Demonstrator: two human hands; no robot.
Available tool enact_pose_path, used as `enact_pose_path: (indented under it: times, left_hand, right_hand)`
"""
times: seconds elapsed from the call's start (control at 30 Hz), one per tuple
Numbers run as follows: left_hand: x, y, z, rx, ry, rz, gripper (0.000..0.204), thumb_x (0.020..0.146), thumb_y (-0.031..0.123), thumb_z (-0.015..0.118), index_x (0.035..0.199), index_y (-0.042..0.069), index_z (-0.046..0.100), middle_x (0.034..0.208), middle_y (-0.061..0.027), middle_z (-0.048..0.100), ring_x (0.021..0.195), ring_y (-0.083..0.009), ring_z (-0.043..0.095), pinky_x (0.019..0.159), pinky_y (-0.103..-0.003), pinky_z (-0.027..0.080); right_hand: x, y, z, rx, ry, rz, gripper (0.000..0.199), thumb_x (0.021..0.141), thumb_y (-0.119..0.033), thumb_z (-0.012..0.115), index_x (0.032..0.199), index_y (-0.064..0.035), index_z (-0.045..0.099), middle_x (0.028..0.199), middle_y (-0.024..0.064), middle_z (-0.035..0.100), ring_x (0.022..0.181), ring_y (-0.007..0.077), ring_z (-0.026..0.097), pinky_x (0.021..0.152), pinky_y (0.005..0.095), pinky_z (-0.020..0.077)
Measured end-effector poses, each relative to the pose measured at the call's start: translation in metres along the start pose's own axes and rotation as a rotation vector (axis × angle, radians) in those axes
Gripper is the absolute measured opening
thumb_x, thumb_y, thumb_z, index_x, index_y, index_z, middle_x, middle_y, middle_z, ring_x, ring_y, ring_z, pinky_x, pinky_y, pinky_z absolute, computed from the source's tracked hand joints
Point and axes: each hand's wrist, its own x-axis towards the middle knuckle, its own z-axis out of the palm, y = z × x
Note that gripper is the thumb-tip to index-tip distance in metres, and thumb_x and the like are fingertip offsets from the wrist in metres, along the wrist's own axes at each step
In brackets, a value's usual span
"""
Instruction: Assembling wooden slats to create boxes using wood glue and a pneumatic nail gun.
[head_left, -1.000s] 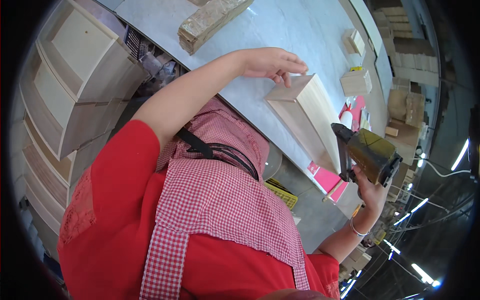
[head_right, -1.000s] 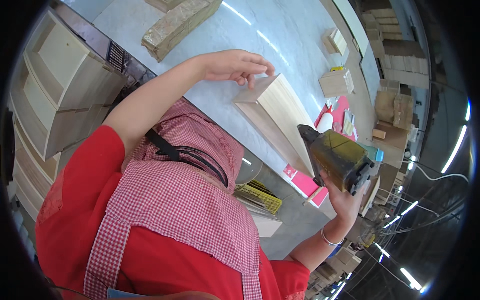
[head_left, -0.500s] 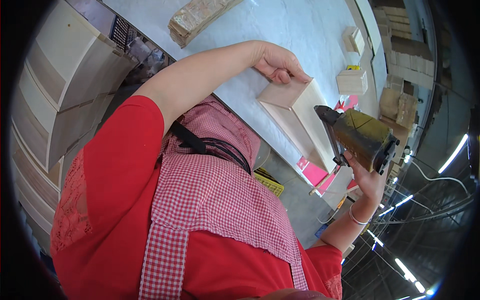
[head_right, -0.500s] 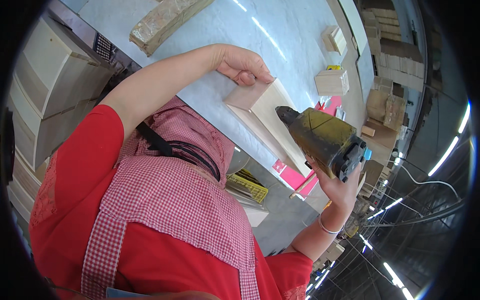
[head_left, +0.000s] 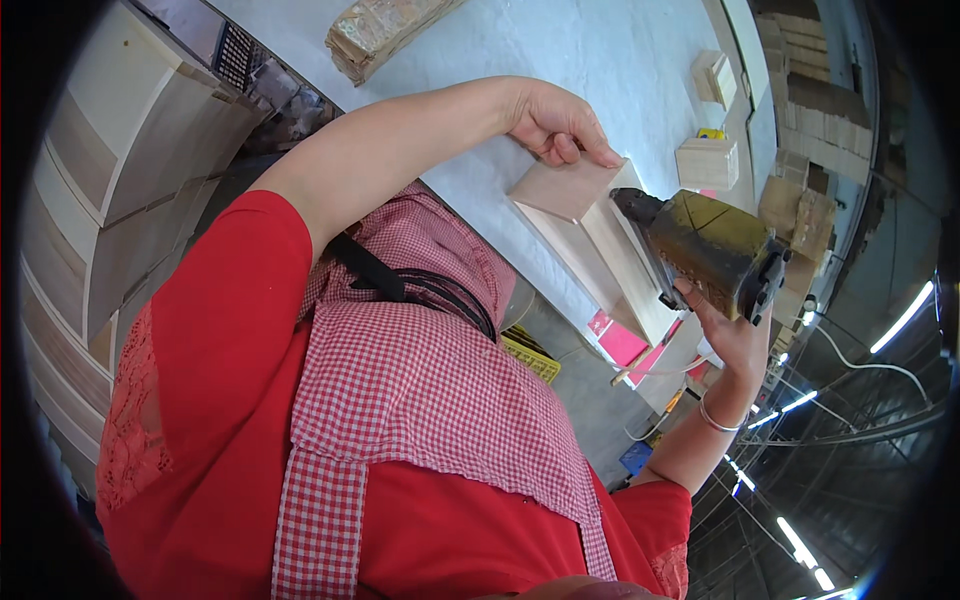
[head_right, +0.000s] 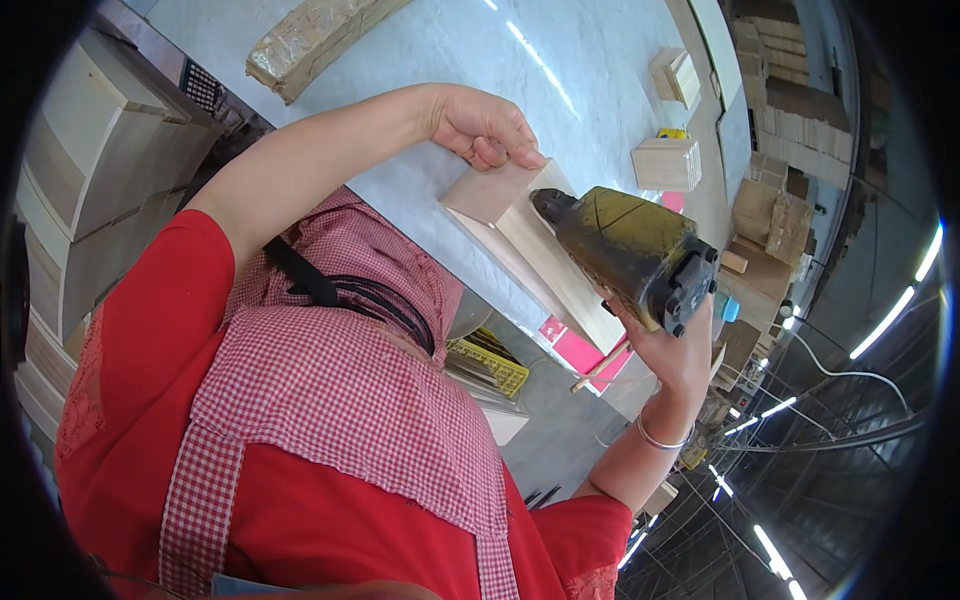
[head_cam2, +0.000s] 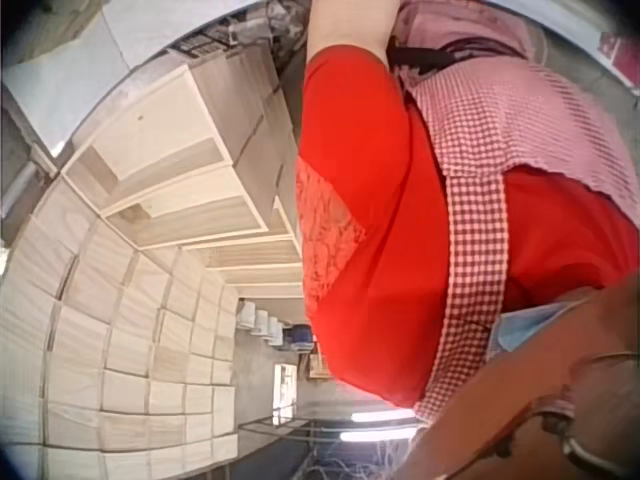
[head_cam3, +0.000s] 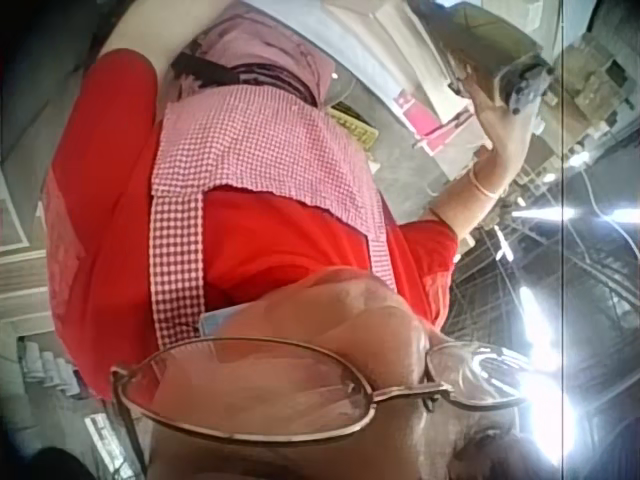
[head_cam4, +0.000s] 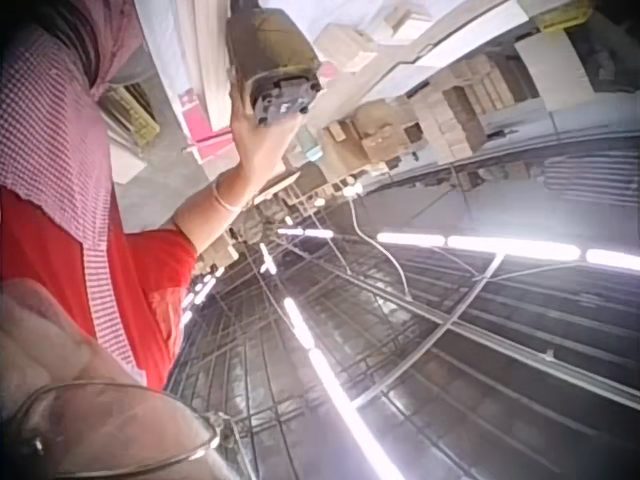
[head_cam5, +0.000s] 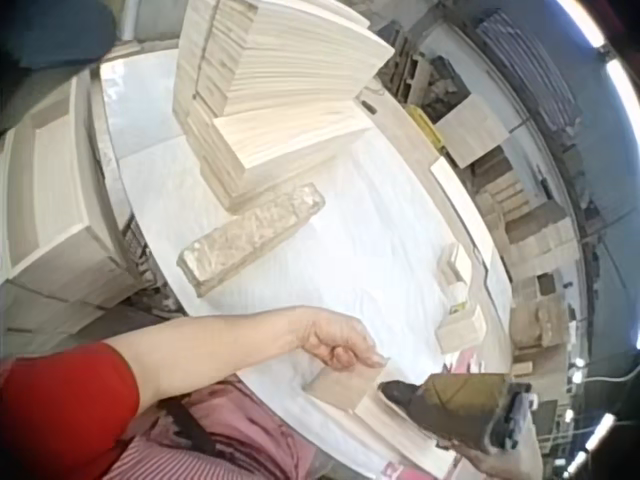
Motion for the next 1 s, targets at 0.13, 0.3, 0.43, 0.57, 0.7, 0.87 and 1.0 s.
enact_pose_path:
  times: [0.13, 0.3, 0.43, 0.57, 0.7, 0.87, 1.0]
  left_hand:
    - [-0.004, -0.007, 0.001, 0.233, 0.207, 0.084, 0.028, 0.084, 0.032, 0.08, 0.096, 0.009, 0.07, 0.084, 0.0058, 0.058, 0.057, -0.0032, 0.044, 0.057, -0.022, 0.04]
    - [-0.033, -0.029, 0.037, 0.866, 0.446, 0.563, 0.075, 0.066, 0.04, 0.087, 0.127, 0.008, 0.059, 0.117, -0.0042, 0.057, 0.099, -0.02, 0.055, 0.088, -0.035, 0.046]
    - [-0.037, -0.043, 0.045, 1.154, 0.52, 0.696, 0.094, 0.059, 0.043, 0.088, 0.139, 0.01, 0.049, 0.13, -0.0089, 0.054, 0.117, -0.0278, 0.049, 0.101, -0.04, 0.041]
    - [-0.035, -0.043, 0.044, 1.173, 0.528, 0.692, 0.096, 0.057, 0.044, 0.088, 0.138, 0.012, 0.048, 0.13, -0.011, 0.053, 0.119, -0.0294, 0.048, 0.103, -0.041, 0.039]
    - [-0.035, -0.035, 0.047, 1.132, 0.486, 0.586, 0.096, 0.055, 0.038, 0.089, 0.136, 0.012, 0.046, 0.131, -0.0103, 0.05, 0.124, -0.0284, 0.045, 0.107, -0.041, 0.038]
    - [-0.031, -0.038, 0.045, 1.02, 0.432, 0.585, 0.097, 0.053, 0.035, 0.089, 0.135, 0.011, 0.044, 0.129, -0.0097, 0.048, 0.125, -0.0269, 0.044, 0.108, -0.04, 0.038]
    - [-0.026, -0.039, 0.042, 0.981, 0.402, 0.558, 0.098, 0.053, 0.033, 0.089, 0.136, 0.012, 0.042, 0.13, -0.0096, 0.047, 0.125, -0.0265, 0.044, 0.106, -0.04, 0.039]
  right_hand:
    - [0.003, 0.007, -0.003, -0.061, -0.097, -0.04, 0.054, 0.074, -0.008, 0.087, 0.119, 0.0035, 0.06, 0.109, 0.0109, 0.07, 0.096, 0.0192, 0.066, 0.084, 0.0325, 0.054]
    - [0.0, 0.014, -0.001, -0.024, -0.073, 0.014, 0.053, 0.075, -0.008, 0.087, 0.119, 0.0032, 0.06, 0.109, 0.0109, 0.071, 0.095, 0.0189, 0.067, 0.084, 0.0326, 0.0541]
    - [0.003, 0.012, 0.0, 0.021, -0.028, 0.03, 0.044, 0.073, -0.01, 0.086, 0.109, 0.0017, 0.065, 0.104, 0.0127, 0.071, 0.091, 0.0243, 0.068, 0.081, 0.0343, 0.0533]
    - [0.003, 0.018, -0.002, -0.021, -0.056, -0.014, 0.049, 0.074, -0.01, 0.086, 0.115, 0.002, 0.062, 0.107, 0.0118, 0.072, 0.093, 0.0215, 0.068, 0.082, 0.0331, 0.0536]
    - [0.005, 0.007, 0.001, 0.012, -0.032, 0.014, 0.044, 0.073, -0.011, 0.087, 0.109, 0.0021, 0.065, 0.103, 0.0122, 0.072, 0.09, 0.0225, 0.068, 0.08, 0.0336, 0.0537]
    - [0.005, 0.005, 0.0, 0.029, -0.022, 0.036, 0.04, 0.073, -0.012, 0.088, 0.104, 0.0025, 0.067, 0.099, 0.012, 0.073, 0.087, 0.0229, 0.069, 0.077, 0.0338, 0.0538]
    - [0.004, 0.004, 0.0, 0.065, -0.02, 0.113, 0.04, 0.073, -0.011, 0.088, 0.104, 0.0029, 0.067, 0.099, 0.0117, 0.073, 0.086, 0.0223, 0.069, 0.077, 0.0335, 0.0535]
